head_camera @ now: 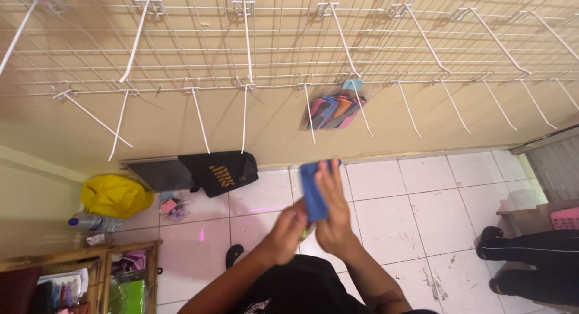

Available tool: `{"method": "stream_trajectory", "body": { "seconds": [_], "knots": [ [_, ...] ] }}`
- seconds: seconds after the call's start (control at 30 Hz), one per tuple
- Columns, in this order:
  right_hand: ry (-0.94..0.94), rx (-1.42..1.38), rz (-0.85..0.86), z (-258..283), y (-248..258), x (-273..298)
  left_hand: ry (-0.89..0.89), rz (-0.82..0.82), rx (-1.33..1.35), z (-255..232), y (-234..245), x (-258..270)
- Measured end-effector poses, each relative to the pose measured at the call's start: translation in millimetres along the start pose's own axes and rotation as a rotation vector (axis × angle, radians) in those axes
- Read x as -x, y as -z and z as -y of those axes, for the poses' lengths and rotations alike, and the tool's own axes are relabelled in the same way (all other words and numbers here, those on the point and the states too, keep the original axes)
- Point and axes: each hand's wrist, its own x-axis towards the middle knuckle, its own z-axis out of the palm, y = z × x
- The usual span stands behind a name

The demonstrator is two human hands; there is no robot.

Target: The person hangs packaged hair accessories onto wire wall hooks, using a blue cloth to wipe a price label on each package before hanging it.

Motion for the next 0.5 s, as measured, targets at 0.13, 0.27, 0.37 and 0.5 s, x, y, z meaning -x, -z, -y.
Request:
{"method": "stream_trajectory", "body": {
  "seconds": [0.13, 0.27, 0.37, 0.5],
  "knots": [
    [0.152, 0.146, 0.164, -4, -15, 17, -0.205, -0.066, 0.120, 14, 14, 5],
    [0.096, 0.022, -0.050, -9, -3, 13, -0.150, -0.013, -0.043, -1, -7, 12],
    [0.107, -0.103, -0.042, -2, -14, 15, -0.393, 0.028, -0.102, -30, -13, 6],
    [0.232, -0.032, 0.160, 2, -30, 18, -0.503, -0.165, -0.248, -54, -5, 7]
  ]
}}
